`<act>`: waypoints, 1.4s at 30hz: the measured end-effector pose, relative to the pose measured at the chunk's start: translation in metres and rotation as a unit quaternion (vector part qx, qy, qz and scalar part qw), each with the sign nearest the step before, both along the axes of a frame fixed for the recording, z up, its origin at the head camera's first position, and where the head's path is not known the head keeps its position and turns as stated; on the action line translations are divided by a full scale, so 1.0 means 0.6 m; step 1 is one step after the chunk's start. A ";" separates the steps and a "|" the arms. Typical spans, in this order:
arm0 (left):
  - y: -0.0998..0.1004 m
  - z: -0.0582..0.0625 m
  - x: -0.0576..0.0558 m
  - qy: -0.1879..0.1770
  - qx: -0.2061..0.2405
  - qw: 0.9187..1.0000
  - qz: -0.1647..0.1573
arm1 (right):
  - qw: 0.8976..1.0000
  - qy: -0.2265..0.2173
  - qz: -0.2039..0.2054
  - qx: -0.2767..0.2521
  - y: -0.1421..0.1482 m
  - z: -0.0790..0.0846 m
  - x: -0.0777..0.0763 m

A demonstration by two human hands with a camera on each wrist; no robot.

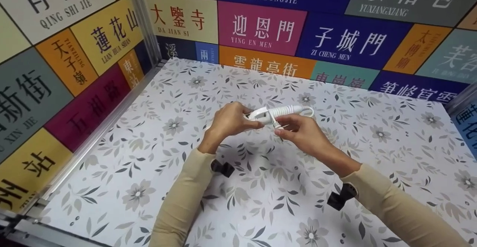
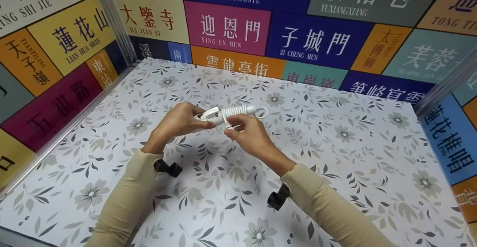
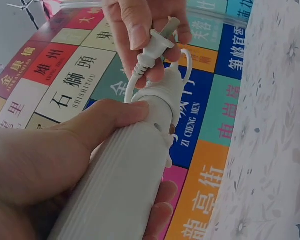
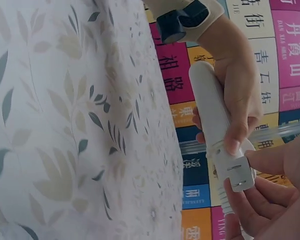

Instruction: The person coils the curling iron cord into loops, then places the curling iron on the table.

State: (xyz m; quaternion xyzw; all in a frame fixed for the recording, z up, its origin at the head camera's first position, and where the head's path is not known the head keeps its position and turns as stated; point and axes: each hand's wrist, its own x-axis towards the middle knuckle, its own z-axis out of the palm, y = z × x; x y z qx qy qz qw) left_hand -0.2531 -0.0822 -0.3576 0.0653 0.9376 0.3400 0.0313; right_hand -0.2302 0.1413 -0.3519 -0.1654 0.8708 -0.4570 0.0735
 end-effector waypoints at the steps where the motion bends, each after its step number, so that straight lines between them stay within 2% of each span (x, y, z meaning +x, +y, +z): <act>1: -0.001 -0.001 -0.001 -0.002 0.002 1.000 0.001 | 1.000 -0.008 0.000 -0.010 0.000 -0.003 -0.001; 6: -0.007 -0.006 -0.004 -0.008 0.006 1.000 0.002 | 0.999 -0.032 0.002 -0.015 0.002 -0.008 -0.007; 11: -0.012 -0.012 -0.011 -0.020 0.010 1.000 -0.003 | 1.000 -0.026 0.008 0.007 0.005 -0.009 -0.011; 15: -0.010 -0.019 -0.026 -0.028 0.008 0.999 -0.012 | 1.000 -0.014 -0.003 0.019 0.005 -0.016 -0.015; 19: 0.000 -0.040 -0.046 -0.022 -0.020 0.999 -0.036 | 0.999 -0.021 -0.013 0.035 0.009 -0.034 -0.023; 23: 0.012 -0.071 -0.060 -0.029 -0.055 0.996 -0.060 | 0.997 -0.063 -0.020 0.043 0.019 -0.062 -0.035; 27: 0.020 -0.097 -0.071 -0.039 -0.068 0.995 -0.068 | 0.995 -0.088 -0.030 0.027 0.022 -0.089 -0.045; 34: 0.015 -0.124 -0.095 -0.052 -0.038 0.990 -0.122 | 0.995 -0.085 -0.043 0.025 0.021 -0.107 -0.044; 38: 0.013 -0.127 -0.107 -0.068 -0.019 0.987 -0.144 | 0.996 -0.069 -0.045 0.036 0.021 -0.110 -0.041; 42: 0.011 -0.126 -0.117 -0.078 -0.018 0.984 -0.161 | 0.997 -0.060 -0.035 0.041 0.020 -0.110 -0.039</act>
